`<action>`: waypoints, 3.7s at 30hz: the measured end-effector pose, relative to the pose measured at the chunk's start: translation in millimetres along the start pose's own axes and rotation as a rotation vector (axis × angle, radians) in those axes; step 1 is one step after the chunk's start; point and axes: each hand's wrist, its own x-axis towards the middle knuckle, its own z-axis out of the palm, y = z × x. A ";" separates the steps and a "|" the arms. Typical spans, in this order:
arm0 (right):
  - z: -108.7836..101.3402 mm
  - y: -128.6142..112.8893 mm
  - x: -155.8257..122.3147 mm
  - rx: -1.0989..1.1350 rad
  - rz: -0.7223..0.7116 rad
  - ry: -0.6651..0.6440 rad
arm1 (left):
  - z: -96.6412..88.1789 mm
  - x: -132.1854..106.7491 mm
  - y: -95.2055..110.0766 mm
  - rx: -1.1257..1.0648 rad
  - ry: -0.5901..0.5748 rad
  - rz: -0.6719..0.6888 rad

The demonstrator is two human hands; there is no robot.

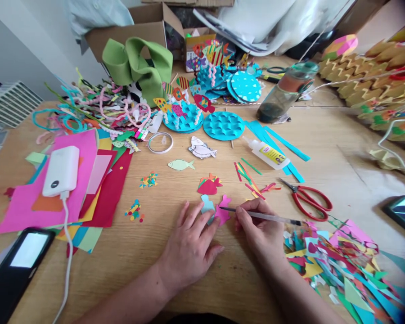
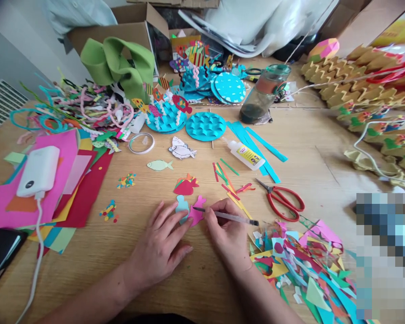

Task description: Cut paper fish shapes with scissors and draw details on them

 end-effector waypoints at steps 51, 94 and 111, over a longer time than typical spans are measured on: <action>5.1 -2.4 0.1 0.044 0.082 -0.094 | -2.2 -0.9 4.6 -0.001 0.028 0.013; 5.5 1.4 0.4 0.013 0.075 -0.134 | -2.8 -0.4 4.1 -0.023 0.031 -0.002; 4.7 3.7 1.0 0.008 0.074 -0.150 | -3.5 -0.4 4.5 -0.037 0.031 -0.007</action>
